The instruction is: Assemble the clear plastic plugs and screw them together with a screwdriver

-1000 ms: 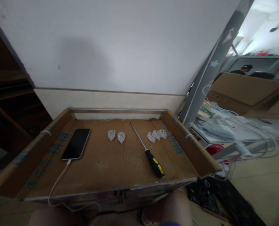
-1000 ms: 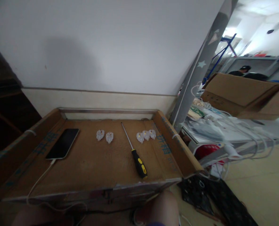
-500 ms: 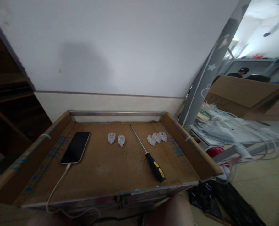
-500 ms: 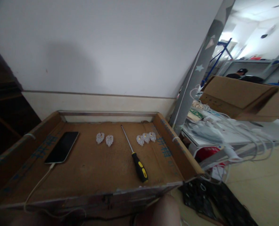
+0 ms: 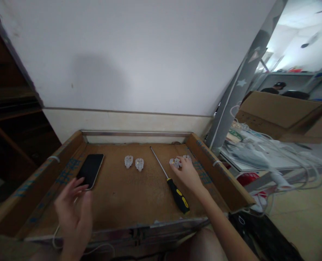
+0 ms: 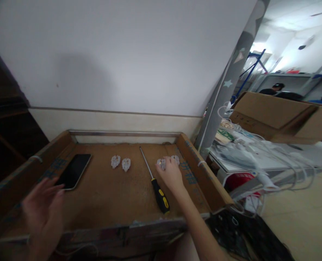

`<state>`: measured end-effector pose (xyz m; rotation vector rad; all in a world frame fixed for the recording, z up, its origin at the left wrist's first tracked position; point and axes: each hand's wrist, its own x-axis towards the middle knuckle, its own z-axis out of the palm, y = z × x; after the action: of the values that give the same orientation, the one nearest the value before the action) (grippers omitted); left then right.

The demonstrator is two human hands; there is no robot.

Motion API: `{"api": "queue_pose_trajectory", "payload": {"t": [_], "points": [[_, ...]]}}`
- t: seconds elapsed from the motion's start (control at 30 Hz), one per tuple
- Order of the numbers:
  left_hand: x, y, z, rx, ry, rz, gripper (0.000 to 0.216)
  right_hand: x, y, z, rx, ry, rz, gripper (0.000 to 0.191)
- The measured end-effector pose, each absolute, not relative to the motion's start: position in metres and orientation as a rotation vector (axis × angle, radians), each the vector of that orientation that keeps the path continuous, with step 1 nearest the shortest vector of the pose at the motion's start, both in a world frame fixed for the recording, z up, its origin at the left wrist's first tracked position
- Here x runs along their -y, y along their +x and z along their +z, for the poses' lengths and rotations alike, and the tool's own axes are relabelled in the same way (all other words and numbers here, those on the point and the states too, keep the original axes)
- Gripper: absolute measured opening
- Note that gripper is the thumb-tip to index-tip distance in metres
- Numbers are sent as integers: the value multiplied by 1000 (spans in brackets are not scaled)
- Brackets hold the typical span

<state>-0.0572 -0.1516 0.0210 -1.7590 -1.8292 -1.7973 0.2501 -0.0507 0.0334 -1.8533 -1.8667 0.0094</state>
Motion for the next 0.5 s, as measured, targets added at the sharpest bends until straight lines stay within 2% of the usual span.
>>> {"api": "queue_pose_trajectory", "payload": {"t": [0.2, 0.33, 0.5], "points": [[90, -13, 36, 1433, -2474, -1361, 40, 22, 240, 22, 1904, -1998, 50, 22], [62, 3, 31, 1263, -2577, -1199, 38, 34, 232, 36, 1907, -1913, 103, 24], [52, 1, 5, 1290, -2600, -1212, 35, 67, 190, 42, 2031, -1758, 211, 22]]}}
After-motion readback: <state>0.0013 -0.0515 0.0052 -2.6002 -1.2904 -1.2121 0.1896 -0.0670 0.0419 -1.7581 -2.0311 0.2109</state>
